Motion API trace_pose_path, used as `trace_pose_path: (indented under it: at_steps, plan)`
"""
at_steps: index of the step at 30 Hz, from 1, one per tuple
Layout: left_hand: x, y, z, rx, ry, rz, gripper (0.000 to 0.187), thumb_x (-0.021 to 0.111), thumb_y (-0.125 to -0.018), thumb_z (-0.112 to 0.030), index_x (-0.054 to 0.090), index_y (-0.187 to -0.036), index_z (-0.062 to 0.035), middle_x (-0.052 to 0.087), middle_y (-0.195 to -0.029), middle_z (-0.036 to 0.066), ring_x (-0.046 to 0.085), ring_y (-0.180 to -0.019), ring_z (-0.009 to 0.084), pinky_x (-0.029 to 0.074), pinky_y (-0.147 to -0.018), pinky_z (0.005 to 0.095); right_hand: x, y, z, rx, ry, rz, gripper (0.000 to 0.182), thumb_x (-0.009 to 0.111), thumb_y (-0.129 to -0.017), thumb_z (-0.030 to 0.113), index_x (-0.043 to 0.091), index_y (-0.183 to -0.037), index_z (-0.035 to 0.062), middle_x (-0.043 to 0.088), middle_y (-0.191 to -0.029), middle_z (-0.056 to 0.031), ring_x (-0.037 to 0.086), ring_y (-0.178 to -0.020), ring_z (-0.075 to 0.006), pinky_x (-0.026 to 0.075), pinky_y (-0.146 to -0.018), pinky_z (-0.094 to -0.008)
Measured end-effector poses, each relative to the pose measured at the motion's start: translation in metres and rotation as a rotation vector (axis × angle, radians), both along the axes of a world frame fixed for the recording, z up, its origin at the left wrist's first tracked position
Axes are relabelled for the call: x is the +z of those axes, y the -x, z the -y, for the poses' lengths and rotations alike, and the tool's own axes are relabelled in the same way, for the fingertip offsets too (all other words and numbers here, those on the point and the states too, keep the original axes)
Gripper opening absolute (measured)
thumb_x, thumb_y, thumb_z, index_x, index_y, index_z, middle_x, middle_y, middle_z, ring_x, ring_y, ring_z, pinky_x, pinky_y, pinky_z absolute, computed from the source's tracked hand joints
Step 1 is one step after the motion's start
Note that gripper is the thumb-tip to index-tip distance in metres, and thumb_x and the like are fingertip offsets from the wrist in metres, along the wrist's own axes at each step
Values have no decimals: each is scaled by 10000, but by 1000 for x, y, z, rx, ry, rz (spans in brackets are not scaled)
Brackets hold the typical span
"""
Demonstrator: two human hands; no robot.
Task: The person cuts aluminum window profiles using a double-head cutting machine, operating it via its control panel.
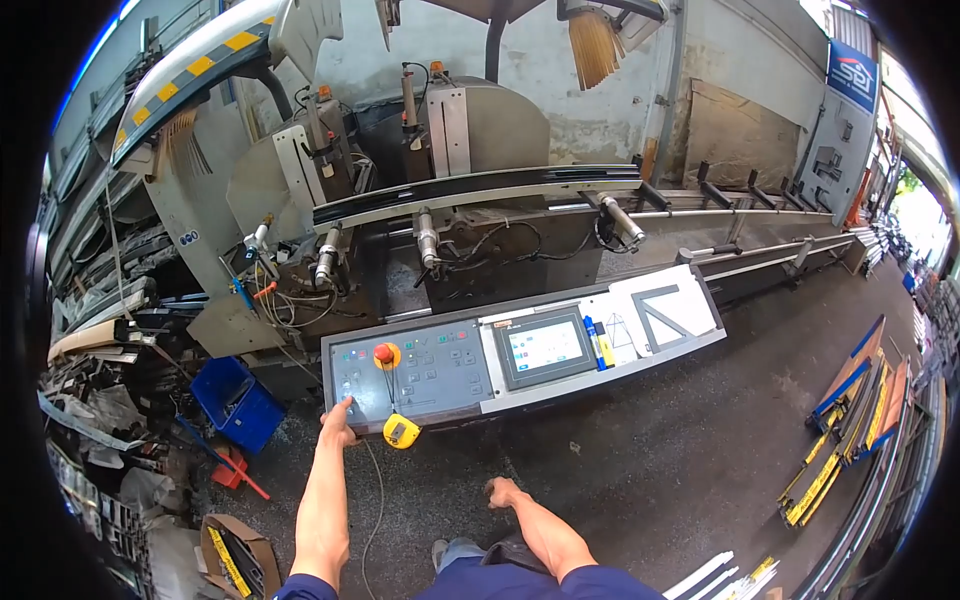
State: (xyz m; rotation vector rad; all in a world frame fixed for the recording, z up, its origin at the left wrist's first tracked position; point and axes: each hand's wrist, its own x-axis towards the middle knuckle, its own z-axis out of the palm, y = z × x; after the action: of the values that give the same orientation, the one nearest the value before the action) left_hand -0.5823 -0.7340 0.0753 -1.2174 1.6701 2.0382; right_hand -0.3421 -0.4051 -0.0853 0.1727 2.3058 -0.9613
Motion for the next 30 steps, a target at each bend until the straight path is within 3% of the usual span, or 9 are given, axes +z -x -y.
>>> trace_pose_path:
  at_steps: [2, 4, 6, 10, 12, 22, 25, 27, 30]
  plan:
    - [6, -2, -6, 4, -8, 5, 1133, 823, -763, -345, -7, -1522, -212, -69, -1588, 118, 194, -1422, 437, 292, -1011, 732, 3, -2, 1, 12, 14, -19, 644, 783, -675, 82, 593, -1287, 26, 734, -1047, -105, 695, -979, -231, 555, -846, -340]
    - [12, -5, -14, 103, 69, 7, 869, 769, -824, -278, 165, -1443, -194, 296, -1516, 164, 356, -1344, 433, 240, -1010, 719, 6, -1, 2, 38, 25, -36, 640, 791, -680, 89, 594, -1286, 26, 736, -1036, -105, 703, -943, -225, 562, -820, -339]
    - [7, -3, -11, 110, 73, 8, 888, 770, -821, -277, 143, -1443, -185, 282, -1518, 180, 350, -1346, 440, 240, -1001, 728, 14, -3, 4, -123, 168, 200, 610, 833, -687, 156, 637, -1262, 100, 691, -1143, -164, 691, -1003, -276, 531, -920, -363]
    - [-2, -1, -7, 91, 87, -15, 931, 775, -816, -279, 100, -1446, -164, 253, -1521, 208, 330, -1348, 464, 243, -975, 751, 5, -1, 1, 5, 59, 53, 551, 752, -755, 109, 611, -1286, 64, 704, -1097, -176, 726, -867, -259, 553, -862, -349]
    - [-7, 2, -3, 0, 84, 11, 1187, 828, -749, -394, -47, -1534, -230, -108, -1580, 173, 140, -1436, 431, 328, -991, 723, 9, -1, 2, -33, 72, 115, 484, 619, -819, 53, 590, -1302, 30, 711, -1065, -181, 735, -813, -253, 561, -834, -339]
    - [-19, 5, -1, -7, 92, -26, 1214, 816, -759, -422, -93, -1536, -213, -210, -1570, 200, 0, -1461, 440, 284, -996, 754, 22, -7, 3, -79, 169, 202, 536, 363, -831, -43, 564, -1325, 14, 683, -1161, -188, 732, -888, -258, 545, -900, -344]
    - [-12, 1, -3, -8, 94, -29, 1198, 815, -756, -427, -70, -1535, -212, -173, -1569, 203, 20, -1455, 442, 292, -984, 760, -1, -4, 0, 23, 101, 106, 515, 464, -824, -16, 565, -1328, 24, 689, -1162, -168, 707, -989, -260, 540, -912, -352]
    - [-7, -2, -5, -7, 116, -15, 1181, 814, -757, -428, -50, -1533, -214, -130, -1565, 203, 52, -1446, 441, 312, -971, 755, -8, -4, 0, 57, 27, 45, 540, 730, -741, 84, 635, -1272, 110, 698, -1162, -109, 647, -1114, -257, 511, -957, -354]
    - [16, -11, -17, 21, 189, 16, 1122, 813, -764, -389, 0, -1515, -205, -36, -1554, 185, 165, -1404, 443, 362, -936, 739, -2, -5, -3, 22, 60, 82, 603, 801, -694, 120, 632, -1272, 95, 714, -1120, -106, 652, -1105, -245, 511, -953, -345]
